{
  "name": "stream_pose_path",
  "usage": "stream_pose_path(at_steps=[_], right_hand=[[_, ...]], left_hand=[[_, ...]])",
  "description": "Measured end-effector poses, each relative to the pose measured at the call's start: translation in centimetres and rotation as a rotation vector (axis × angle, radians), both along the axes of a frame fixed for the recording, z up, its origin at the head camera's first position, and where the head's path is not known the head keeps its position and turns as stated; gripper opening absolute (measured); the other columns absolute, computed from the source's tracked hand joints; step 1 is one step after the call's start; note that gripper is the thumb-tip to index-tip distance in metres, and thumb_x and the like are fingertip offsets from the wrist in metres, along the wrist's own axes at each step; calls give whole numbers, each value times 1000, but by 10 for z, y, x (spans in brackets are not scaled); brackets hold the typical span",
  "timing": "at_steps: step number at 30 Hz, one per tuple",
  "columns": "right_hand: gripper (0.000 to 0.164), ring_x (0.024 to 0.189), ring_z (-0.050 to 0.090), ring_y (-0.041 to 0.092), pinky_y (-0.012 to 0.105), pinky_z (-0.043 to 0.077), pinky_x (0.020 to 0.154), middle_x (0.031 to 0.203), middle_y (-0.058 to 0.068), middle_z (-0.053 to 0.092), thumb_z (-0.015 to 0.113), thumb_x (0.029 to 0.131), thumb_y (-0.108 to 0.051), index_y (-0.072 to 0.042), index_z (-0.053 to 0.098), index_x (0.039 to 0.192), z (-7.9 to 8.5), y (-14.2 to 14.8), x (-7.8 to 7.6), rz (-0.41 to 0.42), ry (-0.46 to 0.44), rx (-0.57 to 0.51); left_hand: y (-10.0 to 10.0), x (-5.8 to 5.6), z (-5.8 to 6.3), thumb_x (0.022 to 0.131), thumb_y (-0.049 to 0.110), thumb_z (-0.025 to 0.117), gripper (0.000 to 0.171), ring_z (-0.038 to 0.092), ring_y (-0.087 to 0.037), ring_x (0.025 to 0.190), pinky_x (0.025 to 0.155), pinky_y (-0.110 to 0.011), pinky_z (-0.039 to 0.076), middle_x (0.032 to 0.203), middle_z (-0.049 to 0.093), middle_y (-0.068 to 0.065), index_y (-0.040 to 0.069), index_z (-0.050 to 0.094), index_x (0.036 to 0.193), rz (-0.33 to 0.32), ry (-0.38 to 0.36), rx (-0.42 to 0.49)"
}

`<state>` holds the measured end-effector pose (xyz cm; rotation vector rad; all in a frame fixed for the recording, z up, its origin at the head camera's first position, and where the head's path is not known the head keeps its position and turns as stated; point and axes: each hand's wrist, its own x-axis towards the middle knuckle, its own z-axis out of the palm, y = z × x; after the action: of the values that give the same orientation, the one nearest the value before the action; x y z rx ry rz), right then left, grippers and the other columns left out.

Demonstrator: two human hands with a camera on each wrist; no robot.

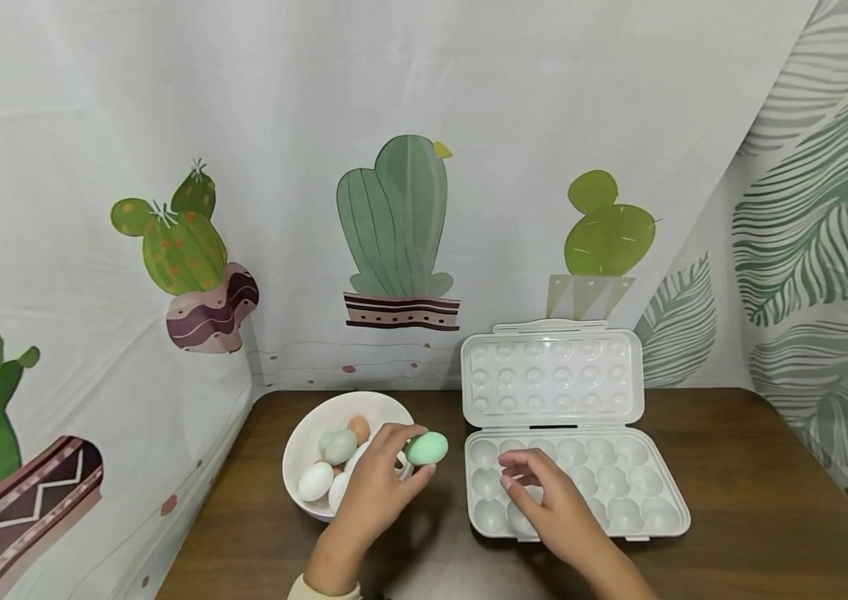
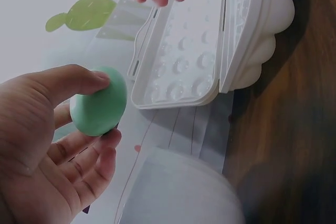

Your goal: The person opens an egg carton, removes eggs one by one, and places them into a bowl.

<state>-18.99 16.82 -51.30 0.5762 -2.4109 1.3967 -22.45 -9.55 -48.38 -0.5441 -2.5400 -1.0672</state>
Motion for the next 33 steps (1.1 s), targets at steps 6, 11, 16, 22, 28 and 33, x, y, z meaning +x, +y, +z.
stream_pose_path(at_steps=[6,11,16,22,28,33], right_hand=[[27,97,67,8,28,57,84,113,-11,65,66,97,-11,-23,62,121,-1,3,-1,-5,7,-6],[25,96,67,7,28,57,83,114,-11,65,65,98,-12,-23,63,120,-2,4,-2,1,11,-7],[24,95,66,5,28,57,82,112,-13,65,66,98,-14,-26,63,118,-2,3,-2,-1,9,2],[21,95,65,5,28,56,82,111,-13,65,65,99,-16,-28,63,117,-1,3,-2,6,-17,7],[21,95,65,3,27,56,82,109,-15,65,65,99,-18,-29,64,116,0,2,-2,-1,-40,19],[21,94,65,2,26,55,80,108,-16,65,66,98,-17,-29,64,115,0,1,-1,-3,-66,14]], left_hand=[[-8,-3,1,79,20,85,46,61,-9,98,77,-25,54,116,64,3,19,67,121,19,-8,12],[-13,-4,0,80,20,85,46,58,-8,95,78,-26,53,115,62,5,18,66,123,44,-30,7],[-17,-7,1,80,20,85,46,57,-8,94,78,-31,55,112,61,5,19,66,123,68,-40,7],[-22,-10,3,78,17,86,47,56,-9,95,76,-33,56,110,62,3,17,67,120,86,-29,17],[-24,-12,3,79,18,86,47,58,-9,94,77,-29,54,115,61,2,18,67,122,113,-53,9],[-26,-11,2,79,18,85,47,59,-10,91,77,-25,51,116,61,1,18,67,122,145,-64,4]])
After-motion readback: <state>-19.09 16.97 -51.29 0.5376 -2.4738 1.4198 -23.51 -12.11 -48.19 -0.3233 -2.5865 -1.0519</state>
